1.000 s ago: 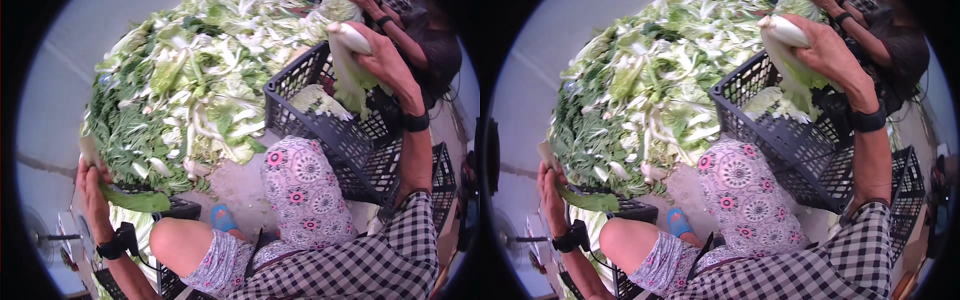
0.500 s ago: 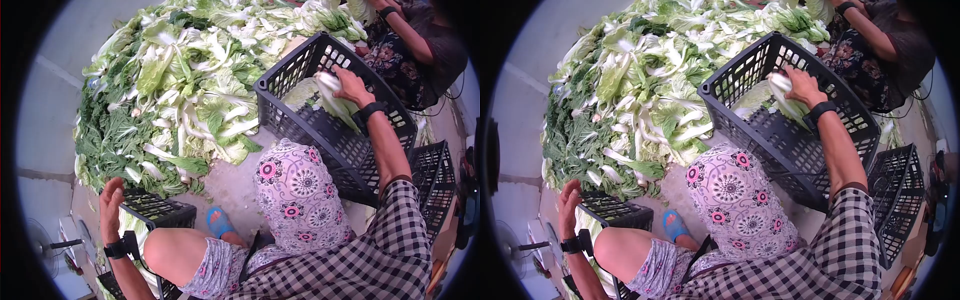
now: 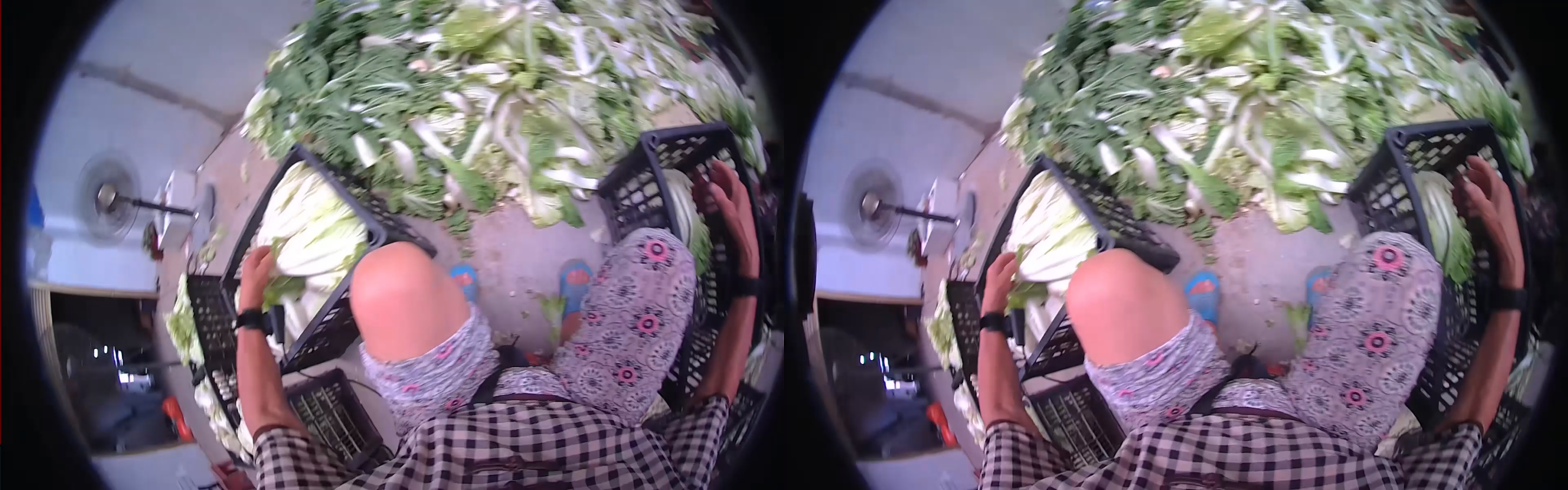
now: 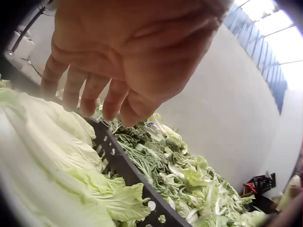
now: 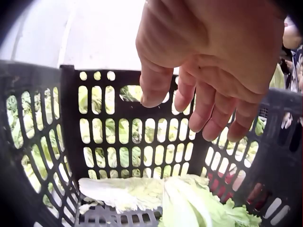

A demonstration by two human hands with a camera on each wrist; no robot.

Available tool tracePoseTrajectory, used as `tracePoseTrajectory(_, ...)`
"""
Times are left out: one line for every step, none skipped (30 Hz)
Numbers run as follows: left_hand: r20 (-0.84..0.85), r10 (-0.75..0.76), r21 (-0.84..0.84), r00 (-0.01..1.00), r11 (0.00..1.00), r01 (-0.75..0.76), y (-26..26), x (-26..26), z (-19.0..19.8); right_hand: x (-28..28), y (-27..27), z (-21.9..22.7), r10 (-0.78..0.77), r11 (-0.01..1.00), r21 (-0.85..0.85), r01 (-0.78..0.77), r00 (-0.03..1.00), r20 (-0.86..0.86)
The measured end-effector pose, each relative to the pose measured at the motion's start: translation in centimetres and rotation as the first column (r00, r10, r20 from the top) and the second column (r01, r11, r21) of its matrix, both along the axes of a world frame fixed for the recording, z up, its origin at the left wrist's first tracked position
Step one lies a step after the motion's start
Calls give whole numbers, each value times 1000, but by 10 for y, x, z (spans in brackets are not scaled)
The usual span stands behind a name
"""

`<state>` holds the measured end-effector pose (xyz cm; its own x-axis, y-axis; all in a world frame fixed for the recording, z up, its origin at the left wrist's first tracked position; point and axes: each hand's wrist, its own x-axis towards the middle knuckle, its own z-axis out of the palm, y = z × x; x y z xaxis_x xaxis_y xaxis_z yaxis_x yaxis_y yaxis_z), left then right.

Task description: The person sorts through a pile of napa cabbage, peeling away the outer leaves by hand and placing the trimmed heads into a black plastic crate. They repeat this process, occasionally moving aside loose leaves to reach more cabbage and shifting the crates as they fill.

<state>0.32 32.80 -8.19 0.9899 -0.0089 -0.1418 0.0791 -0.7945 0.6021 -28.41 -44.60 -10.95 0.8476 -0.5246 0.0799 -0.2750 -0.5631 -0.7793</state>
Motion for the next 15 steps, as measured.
tracePoseTrajectory(50, -25, -12, 998, 1000, 25, 26, 7, -20, 8, 16, 14, 38, 991, 128, -32, 999, -39)
tracePoseTrajectory(57, -48, -59, 997, 997, 51, 37, 8, -31, 17, 31, 28, 71, 966, 252, -50, 994, -78)
tracePoseTrajectory(110, -29, -74, 994, 997, 37, 46, 12, -42, 24, 48, 39, 62, 967, 251, -36, 993, -99)
tracePoseTrajectory(98, 36, -128, 994, 991, -23, 38, 10, -38, 29, 59, 46, 42, 969, 245, -10, 991, -124)
tracePoseTrajectory(75, 146, -196, 986, 972, -129, 31, 3, -35, 32, 61, 46, 44, 986, 165, -25, 993, -107)
tracePoseTrajectory(45, 251, -261, 967, 937, -231, 15, -5, -22, 36, 61, 43, 45, 996, 83, -37, 995, -90)
tracePoseTrajectory(23, 176, -221, 984, 961, -167, 26, -2, -25, 39, 62, 42, 47, 999, 2, -46, 996, -73)
tracePoseTrajectory(-3, 98, -179, 995, 979, -97, 41, 3, -28, 40, 63, 42, 56, 998, -30, -58, 995, -77)
tracePoseTrajectory(-34, 18, -139, 999, 990, -23, 42, 2, -25, 40, 65, 44, 62, 996, -62, -67, 995, -82)
tracePoseTrajectory(33, -29, 27, 999, 999, 28, 42, -3, -25, 39, 68, 45, 64, 995, -77, -71, 994, -93)
tracePoseTrajectory(89, -89, 197, 992, 978, 70, 39, -10, -28, 38, 71, 47, 65, 993, -92, -75, 993, -103)
tracePoseTrajectory(136, -159, 363, 978, 927, 100, 25, -18, -24, 36, 76, 48, 63, 993, -90, -73, 991, -116)
tracePoseTrajectory(264, -220, 499, 939, 864, 62, 6, -25, -15, 37, 79, 48, 64, 994, -81, -75, 990, -128)
tracePoseTrajectory(302, -321, 572, 898, 814, 99, -7, -28, -6, 37, 82, 49, 65, 994, -73, -76, 988, -140)
tracePoseTrajectory(327, -420, 642, 846, 756, 127, -19, -30, 1, 37, 83, 50, 73, 995, -60, -83, 985, -155)
